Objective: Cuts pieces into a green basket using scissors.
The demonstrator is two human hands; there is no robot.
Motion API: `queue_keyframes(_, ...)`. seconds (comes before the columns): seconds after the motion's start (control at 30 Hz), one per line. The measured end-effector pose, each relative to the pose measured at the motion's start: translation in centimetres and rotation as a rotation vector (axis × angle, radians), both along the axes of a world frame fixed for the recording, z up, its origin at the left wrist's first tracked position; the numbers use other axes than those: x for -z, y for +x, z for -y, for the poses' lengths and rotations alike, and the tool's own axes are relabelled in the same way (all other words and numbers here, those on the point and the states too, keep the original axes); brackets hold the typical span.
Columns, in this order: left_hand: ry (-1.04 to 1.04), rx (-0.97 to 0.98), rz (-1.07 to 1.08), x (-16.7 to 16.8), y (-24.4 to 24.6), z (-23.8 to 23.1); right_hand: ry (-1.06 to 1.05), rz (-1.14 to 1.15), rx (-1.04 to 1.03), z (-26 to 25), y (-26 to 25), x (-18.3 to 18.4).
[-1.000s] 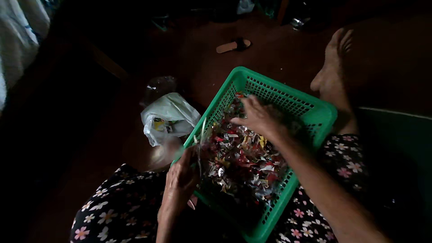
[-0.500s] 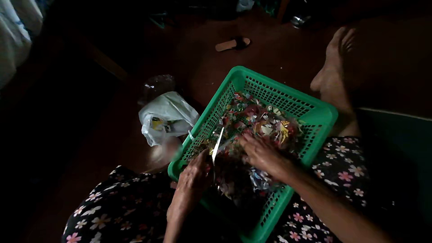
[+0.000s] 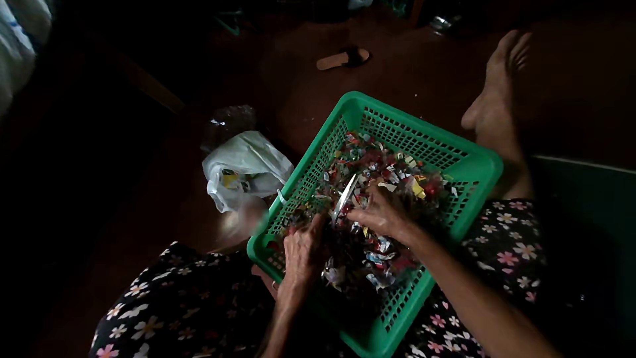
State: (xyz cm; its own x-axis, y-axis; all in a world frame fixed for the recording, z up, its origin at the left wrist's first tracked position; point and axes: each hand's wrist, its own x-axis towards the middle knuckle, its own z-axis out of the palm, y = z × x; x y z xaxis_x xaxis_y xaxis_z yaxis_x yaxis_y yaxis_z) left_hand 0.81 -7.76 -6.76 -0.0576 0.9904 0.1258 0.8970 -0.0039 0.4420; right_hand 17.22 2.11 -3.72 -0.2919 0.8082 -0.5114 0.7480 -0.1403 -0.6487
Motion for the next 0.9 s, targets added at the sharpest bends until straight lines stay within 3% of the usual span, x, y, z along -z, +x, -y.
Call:
queue_keyframes(0.13, -0.211, 0.03, 0.061, -1.1, -1.3, 0.9, 0.049, -0.024, -0.031, 0.0, 0.2, 0.2)
queue_keyframes(0.23, -0.303, 0.167, 0.166, -1.4, -2.7, 1.3, 0.068, -0.068, -0.074, 0.0, 0.6, 0.1)
queue_keyframes(0.4, -0.24, 0.184, 0.126, -1.0, -0.7, 0.0, 0.06, -0.117, -0.132, 0.5, 0.6, 0.7)
queue_keyframes(0.5, -0.118, 0.082, 0.058, 0.2, 0.2, -0.3, -0.032, -0.019, -0.103, 0.1, 0.3, 0.2)
queue_keyframes(0.63, -0.143, 0.03, 0.118, 0.5, -0.1, 0.1, -0.071, 0.096, -0.114, -0.2, 0.1, -0.7)
queue_keyframes(0.8, -0.366, 0.162, 0.293, -0.3, -2.3, 0.5, -0.045, 0.052, -0.08, -0.4, 0.4, -0.2)
queue_keyframes(0.9, -0.288, 0.241, 0.329, -0.5, -1.9, 0.1, -0.048, -0.051, -0.096, -0.2, 0.6, 0.9)
